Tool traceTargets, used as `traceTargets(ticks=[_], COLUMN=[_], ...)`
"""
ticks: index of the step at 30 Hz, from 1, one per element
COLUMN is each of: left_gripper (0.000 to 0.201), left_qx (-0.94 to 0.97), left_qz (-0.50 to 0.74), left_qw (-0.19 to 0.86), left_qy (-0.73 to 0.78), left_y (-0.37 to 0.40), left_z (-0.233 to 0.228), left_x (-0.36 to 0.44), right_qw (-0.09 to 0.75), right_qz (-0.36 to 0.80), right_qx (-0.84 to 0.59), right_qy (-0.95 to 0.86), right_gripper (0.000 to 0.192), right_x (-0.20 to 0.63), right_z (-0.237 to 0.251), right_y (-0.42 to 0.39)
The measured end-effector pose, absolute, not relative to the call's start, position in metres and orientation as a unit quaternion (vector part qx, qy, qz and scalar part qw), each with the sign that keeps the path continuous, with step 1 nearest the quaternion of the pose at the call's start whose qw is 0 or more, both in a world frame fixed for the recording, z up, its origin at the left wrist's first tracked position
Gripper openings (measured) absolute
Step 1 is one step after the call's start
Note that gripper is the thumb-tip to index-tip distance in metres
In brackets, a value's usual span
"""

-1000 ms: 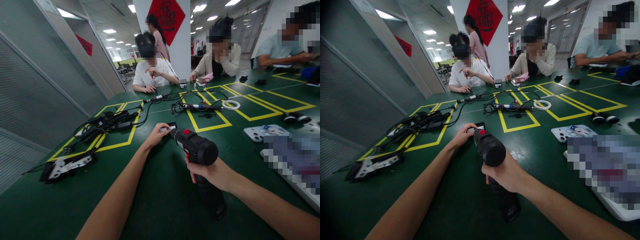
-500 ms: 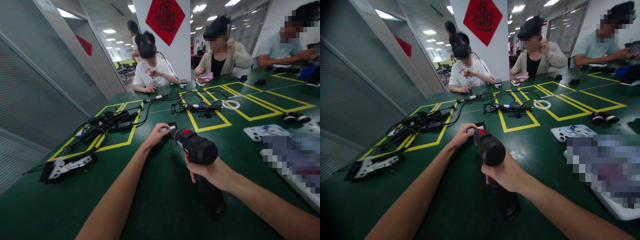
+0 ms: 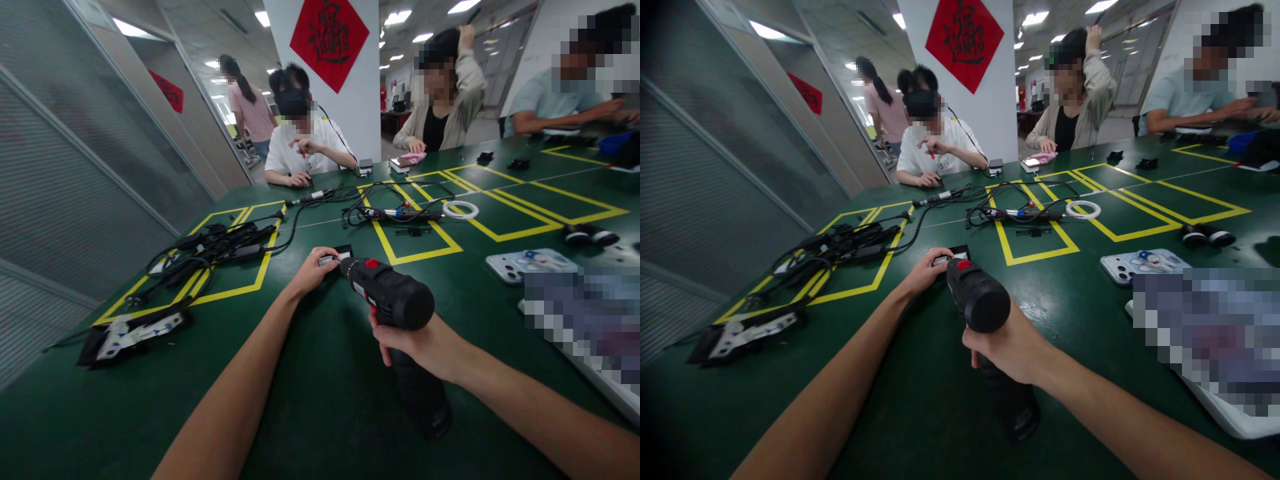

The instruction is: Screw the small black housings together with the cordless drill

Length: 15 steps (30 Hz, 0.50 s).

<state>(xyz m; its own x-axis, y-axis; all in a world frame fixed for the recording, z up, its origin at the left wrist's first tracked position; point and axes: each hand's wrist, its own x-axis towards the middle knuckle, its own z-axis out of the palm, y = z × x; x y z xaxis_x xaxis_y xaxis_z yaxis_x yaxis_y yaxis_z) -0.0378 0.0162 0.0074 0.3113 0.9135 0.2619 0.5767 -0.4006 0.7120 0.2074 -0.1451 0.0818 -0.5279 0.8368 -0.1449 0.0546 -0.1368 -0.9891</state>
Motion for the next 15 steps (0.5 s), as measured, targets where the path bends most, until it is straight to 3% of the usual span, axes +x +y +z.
traceTargets(ticks=[15], left_gripper=[0.028], left_qx=[0.767], left_qz=[0.325], left_qw=[0.254], left_qy=[0.491], left_y=[0.0132], left_z=[0.0119], left_x=[-0.0359], right_qw=[0.294], right_qz=[0.651], right_qx=[-0.385], right_qy=[-0.585], right_gripper=[0.011], right_x=[0.2074], right_z=[0.083], right_y=[-0.1448])
